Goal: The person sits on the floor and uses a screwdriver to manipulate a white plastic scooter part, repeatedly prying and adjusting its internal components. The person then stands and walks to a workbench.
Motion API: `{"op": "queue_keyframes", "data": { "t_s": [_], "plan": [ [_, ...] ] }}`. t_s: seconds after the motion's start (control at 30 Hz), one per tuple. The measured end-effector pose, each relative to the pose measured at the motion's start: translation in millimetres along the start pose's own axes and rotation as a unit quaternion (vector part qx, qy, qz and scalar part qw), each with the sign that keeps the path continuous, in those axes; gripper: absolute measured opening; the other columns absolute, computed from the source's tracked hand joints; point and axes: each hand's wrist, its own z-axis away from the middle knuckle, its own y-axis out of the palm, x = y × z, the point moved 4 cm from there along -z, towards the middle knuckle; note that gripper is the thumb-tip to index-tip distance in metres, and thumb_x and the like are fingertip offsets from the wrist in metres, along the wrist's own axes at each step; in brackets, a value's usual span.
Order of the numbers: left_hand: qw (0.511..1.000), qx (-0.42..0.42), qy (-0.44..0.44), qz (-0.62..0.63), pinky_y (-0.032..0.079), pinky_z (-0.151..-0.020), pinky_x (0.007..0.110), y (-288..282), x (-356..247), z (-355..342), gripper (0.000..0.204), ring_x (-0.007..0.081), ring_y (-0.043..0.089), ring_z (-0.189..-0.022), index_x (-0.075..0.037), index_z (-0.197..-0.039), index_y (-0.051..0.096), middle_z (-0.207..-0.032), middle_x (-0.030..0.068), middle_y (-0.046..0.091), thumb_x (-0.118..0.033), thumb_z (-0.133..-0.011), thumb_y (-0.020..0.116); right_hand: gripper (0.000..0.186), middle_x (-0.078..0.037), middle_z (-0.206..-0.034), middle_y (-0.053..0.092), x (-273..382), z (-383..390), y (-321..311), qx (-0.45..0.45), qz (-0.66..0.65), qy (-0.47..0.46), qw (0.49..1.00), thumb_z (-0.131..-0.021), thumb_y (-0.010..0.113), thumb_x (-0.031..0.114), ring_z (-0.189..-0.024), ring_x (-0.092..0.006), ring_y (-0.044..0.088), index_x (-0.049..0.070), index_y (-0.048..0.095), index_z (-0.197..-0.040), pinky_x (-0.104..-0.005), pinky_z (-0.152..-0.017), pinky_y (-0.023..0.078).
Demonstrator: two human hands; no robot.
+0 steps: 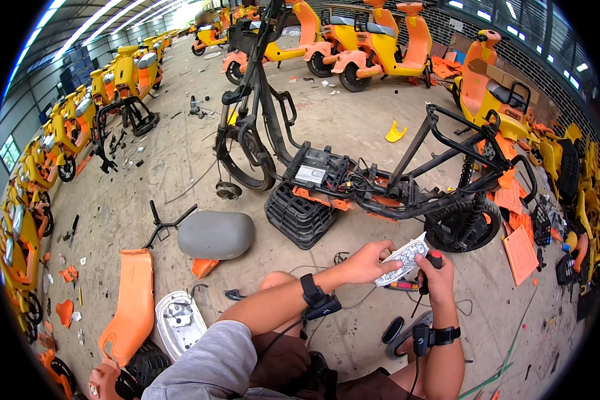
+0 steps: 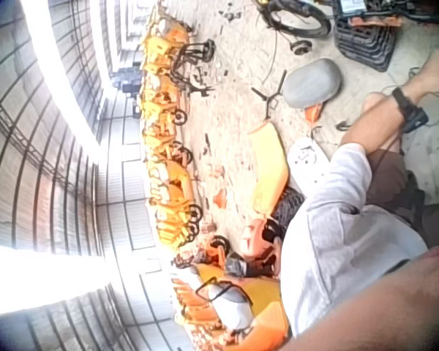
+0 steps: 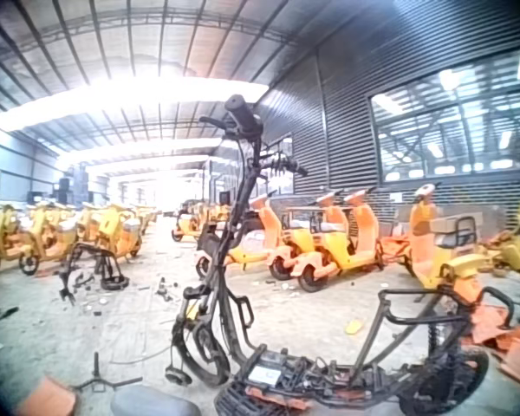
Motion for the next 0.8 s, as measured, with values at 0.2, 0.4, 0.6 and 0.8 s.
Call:
{"op": "queue_keyframes", "data": {
  "t_s": [0.2,0.4,0.6,0.8],
  "plan": [
    [1.000,-0.003,-0.010,-0.002,0.044,-0.052,0.027,-1.2,0.9,0.7,0.029,0.0084,0.059,-0.063,0.004,-0.105,0.054,-0.073,0.0091,0.067,-0.017,-0.090,0.067,0.020,0.001,-0.060,0.055,-2.5,-0.7,0.4,0.002,0.007,0.003,1.000,-0.082,0.076,0.016,-0.045,-0.0060,0.048,0.002,0.062,-0.086,-0.0218,-0.042,0.036],
    [1.000,-0.008,-0.010,-0.005,0.045,-0.054,0.027,-0.8,1.1,0.8,0.029,0.0090,0.059,-0.064,0.004,-0.106,0.054,-0.075,0.0099,0.068,-0.014,-0.089,0.068,0.020,0.001,-0.059,0.055,-1.8,0.3,6.6,0.031,0.012,0.009,0.999,-0.083,0.075,0.015,-0.044,-0.0059,0.048,0.001,0.062,-0.085,-0.0216,-0.040,0.035],
    [1.000,-0.008,-0.015,-0.007,0.045,-0.056,0.028,0.6,-0.1,1.0,0.029,0.0105,0.060,-0.067,0.004,-0.107,0.053,-0.079,0.0119,0.069,-0.013,-0.088,0.068,0.020,0.001,-0.058,0.054,-0.4,1.1,7.1,0.028,0.029,0.001,0.999,-0.082,0.076,0.015,-0.044,-0.0055,0.048,0.000,0.062,-0.083,-0.0216,-0.040,0.035],
    [0.999,0.007,-0.027,-0.041,0.049,-0.068,0.026,2.6,-3.4,-0.4,0.029,0.0112,0.063,-0.082,0.003,-0.110,0.052,-0.090,0.0125,0.070,-0.011,-0.089,0.067,0.022,0.002,-0.058,0.054,1.7,2.4,4.6,0.025,0.044,-0.007,0.999,-0.081,0.077,0.017,-0.044,-0.0050,0.047,0.001,0.062,-0.082,-0.0215,-0.040,0.035]
  ]
}}
